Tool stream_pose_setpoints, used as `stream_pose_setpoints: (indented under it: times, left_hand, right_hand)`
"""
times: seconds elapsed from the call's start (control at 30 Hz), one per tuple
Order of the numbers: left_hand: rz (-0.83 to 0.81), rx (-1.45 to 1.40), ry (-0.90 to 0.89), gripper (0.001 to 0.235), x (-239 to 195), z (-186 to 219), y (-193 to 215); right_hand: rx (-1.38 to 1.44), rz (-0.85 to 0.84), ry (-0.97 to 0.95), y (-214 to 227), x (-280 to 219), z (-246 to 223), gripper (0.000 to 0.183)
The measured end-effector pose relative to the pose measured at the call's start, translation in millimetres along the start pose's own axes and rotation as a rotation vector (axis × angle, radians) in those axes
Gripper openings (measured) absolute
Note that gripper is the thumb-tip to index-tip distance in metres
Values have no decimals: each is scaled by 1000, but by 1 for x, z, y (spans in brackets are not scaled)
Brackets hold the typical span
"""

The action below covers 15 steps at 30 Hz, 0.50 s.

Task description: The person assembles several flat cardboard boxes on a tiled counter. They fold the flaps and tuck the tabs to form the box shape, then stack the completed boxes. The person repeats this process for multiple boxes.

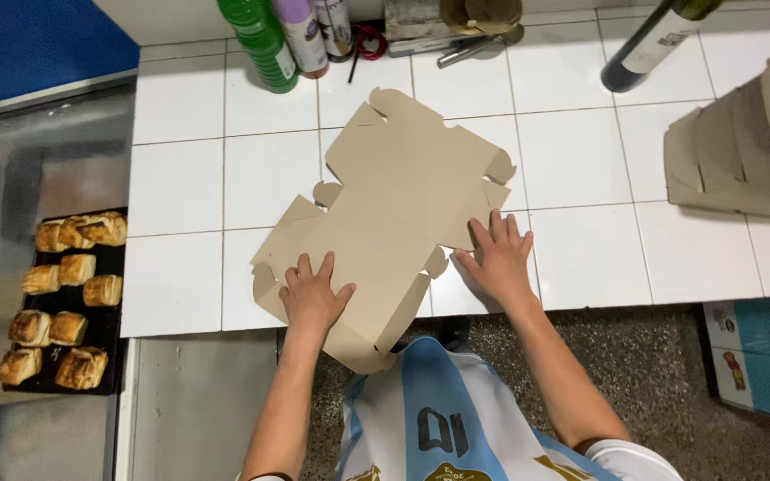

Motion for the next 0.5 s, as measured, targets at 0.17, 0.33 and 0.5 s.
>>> stream_pose_setpoints:
  times: [0.17, 0.33, 0.5]
  left_hand:
    - [102, -133, 120, 84, -32, -55, 1]
    - [250, -220, 273, 86, -43, -125, -17]
    - [385, -236, 395, 88, -31, -185, -19]
  right_hand:
    - [-21, -34, 254, 0, 11, -109, 66]
    - [41, -39, 441, -17, 30, -205, 58]
    - [-196, -62, 580, -29, 41, -308, 78]
Point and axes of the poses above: each hand's wrist, its own x-axis towards the middle knuckle, its own y-axis out of the back of the hand, z = x × y, the point moved 8 cm from there along x, towards the middle knuckle, and after that the axes turned 10 degrees about -x, right-handed, at the moved point
